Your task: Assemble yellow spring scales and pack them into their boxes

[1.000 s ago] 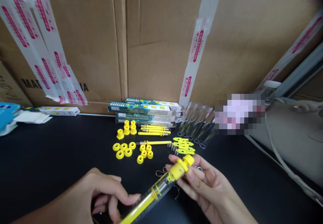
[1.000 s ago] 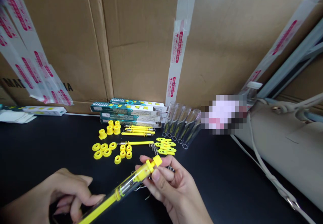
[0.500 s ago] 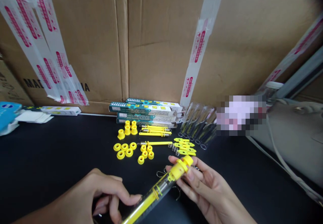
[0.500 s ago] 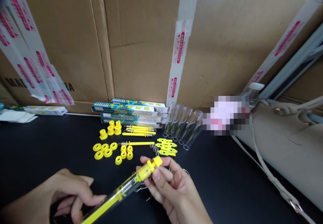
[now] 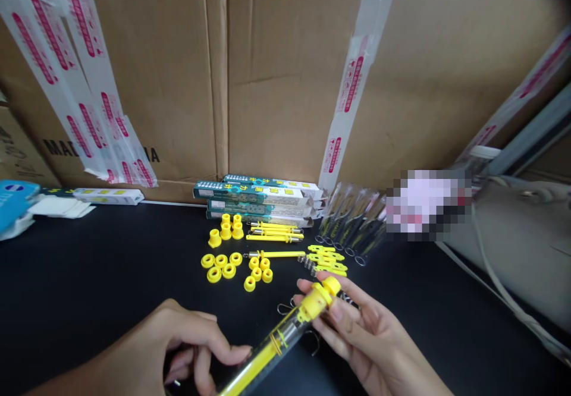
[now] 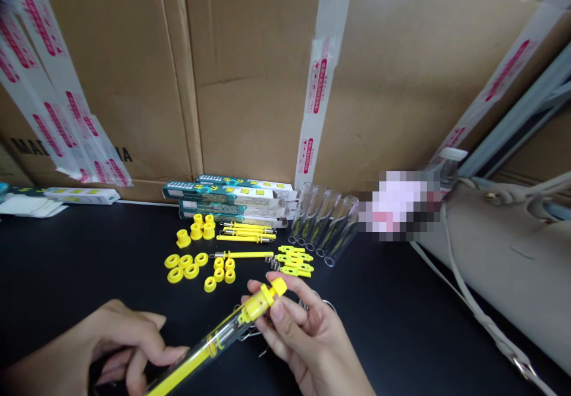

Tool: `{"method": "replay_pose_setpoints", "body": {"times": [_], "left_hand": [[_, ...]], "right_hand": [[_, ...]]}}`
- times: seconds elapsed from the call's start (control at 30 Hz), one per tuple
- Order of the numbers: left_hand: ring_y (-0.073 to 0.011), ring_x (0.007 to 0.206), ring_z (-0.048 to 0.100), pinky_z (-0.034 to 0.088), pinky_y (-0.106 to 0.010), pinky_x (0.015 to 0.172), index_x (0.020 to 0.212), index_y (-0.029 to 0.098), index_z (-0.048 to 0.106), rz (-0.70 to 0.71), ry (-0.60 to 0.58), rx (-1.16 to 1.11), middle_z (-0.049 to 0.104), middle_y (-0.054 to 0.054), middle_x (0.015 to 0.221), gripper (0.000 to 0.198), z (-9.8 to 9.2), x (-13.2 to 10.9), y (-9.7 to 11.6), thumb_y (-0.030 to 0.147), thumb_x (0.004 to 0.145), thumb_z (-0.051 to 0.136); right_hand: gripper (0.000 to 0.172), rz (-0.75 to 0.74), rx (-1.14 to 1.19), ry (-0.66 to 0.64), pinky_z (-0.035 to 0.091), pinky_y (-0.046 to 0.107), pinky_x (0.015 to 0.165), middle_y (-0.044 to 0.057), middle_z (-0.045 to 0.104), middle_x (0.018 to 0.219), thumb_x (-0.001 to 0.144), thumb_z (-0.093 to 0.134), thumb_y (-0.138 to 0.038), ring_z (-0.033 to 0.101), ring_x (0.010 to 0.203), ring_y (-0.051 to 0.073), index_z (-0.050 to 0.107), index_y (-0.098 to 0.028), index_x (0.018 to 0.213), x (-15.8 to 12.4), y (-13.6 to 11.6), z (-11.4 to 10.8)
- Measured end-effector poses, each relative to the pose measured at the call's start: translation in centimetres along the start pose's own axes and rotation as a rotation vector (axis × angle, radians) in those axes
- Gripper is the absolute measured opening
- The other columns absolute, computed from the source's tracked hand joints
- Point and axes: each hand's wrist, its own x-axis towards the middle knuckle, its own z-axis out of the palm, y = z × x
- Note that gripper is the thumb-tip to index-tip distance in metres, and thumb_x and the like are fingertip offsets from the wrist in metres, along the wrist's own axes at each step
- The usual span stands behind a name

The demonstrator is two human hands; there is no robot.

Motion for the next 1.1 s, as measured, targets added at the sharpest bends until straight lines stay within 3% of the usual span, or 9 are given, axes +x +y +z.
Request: {"method": "replay_pose_setpoints", "body": {"times": [0.13,0.27,0.43,0.5,0.6,0.7,0.83,1.03,1.1], "left_hand": [[-0.0088,0.045,0.042,0.040,-0.022,0.053,0.092,0.026,0.088,-0.143,-0.051,-0.117,0.081,-0.002,0.069,0.031,-0.1,0.3,0.9,0.055,0.086,0.078],[-0.0089,0.045,0.042,0.039,-0.023,0.054,0.092,0.026,0.088,-0.148,-0.052,-0.129,0.082,-0.003,0.069,0.035,-0.2,0.5,1.3,0.058,0.085,0.077],[-0.0086,0.045,0.042,0.039,-0.024,0.053,0.083,0.025,0.087,-0.227,-0.079,-0.198,0.081,-0.002,0.068,0.030,-0.3,0.6,0.8,0.054,0.083,0.081],[-0.0085,0.044,0.041,0.038,-0.023,0.053,0.089,0.026,0.088,-0.201,-0.097,-0.192,0.081,-0.002,0.068,0.029,-0.3,0.6,0.7,0.053,0.084,0.080],[-0.0081,0.043,0.039,0.038,-0.022,0.052,0.099,0.027,0.087,-0.150,-0.095,-0.166,0.082,-0.003,0.069,0.034,-0.3,0.7,0.7,0.056,0.086,0.077],[-0.0080,0.043,0.041,0.039,-0.022,0.053,0.091,0.026,0.088,-0.200,-0.068,-0.184,0.081,-0.001,0.067,0.033,-0.2,0.7,0.8,0.057,0.082,0.080],[-0.0088,0.044,0.043,0.038,-0.023,0.051,0.097,0.026,0.088,-0.172,-0.070,-0.197,0.081,-0.002,0.068,0.034,-0.1,0.6,0.5,0.055,0.083,0.079],[-0.0082,0.044,0.042,0.041,-0.022,0.052,0.094,0.023,0.087,-0.119,-0.072,-0.094,0.082,-0.004,0.071,0.036,-0.2,0.4,0.2,0.056,0.088,0.075],[-0.0087,0.044,0.042,0.040,-0.022,0.051,0.095,0.023,0.087,-0.102,-0.074,-0.076,0.082,-0.004,0.069,0.040,-0.2,0.4,0.2,0.059,0.090,0.072]], "right_hand": [[0.026,-0.014,0.015,-0.011,0.063,0.038,0.097,0.013,0.087,0.110,0.074,0.097,-0.024,0.081,0.107,0.030,0.078,-0.019,0.090,0.1,0.1,0.0],[0.025,-0.014,0.022,0.002,0.064,0.038,0.096,0.010,0.088,0.106,0.073,0.097,-0.024,0.082,0.105,0.029,0.074,-0.020,0.081,0.1,0.1,0.0],[0.040,-0.003,0.009,0.005,0.063,0.040,0.098,0.010,0.087,0.107,0.074,0.097,-0.024,0.082,0.104,0.028,0.080,-0.023,0.110,0.0,0.0,0.0],[0.043,0.010,-0.001,-0.005,0.063,0.038,0.098,0.010,0.087,0.109,0.075,0.096,-0.025,0.081,0.105,0.028,0.081,-0.024,0.114,0.0,0.0,0.0],[0.032,0.004,0.000,-0.023,0.064,0.035,0.095,0.011,0.087,0.109,0.074,0.097,-0.024,0.082,0.102,0.027,0.084,-0.021,0.102,0.1,-0.1,0.0],[0.022,-0.006,0.010,-0.023,0.065,0.033,0.092,0.013,0.087,0.109,0.074,0.097,-0.023,0.082,0.103,0.028,0.082,-0.019,0.090,0.2,0.1,-0.1],[0.021,-0.012,0.010,0.011,0.064,0.041,0.096,0.013,0.087,0.105,0.074,0.097,-0.023,0.081,0.104,0.031,0.077,-0.019,0.081,0.2,0.3,-0.3],[0.048,0.017,-0.005,0.016,0.057,0.048,0.106,0.009,0.088,0.104,0.074,0.097,-0.024,0.080,0.108,0.030,0.079,-0.027,0.119,0.1,-0.2,-0.1],[0.047,0.014,-0.006,0.008,0.058,0.045,0.104,0.008,0.088,0.103,0.074,0.097,-0.025,0.080,0.109,0.029,0.080,-0.029,0.119,0.0,-0.3,0.0]]}}
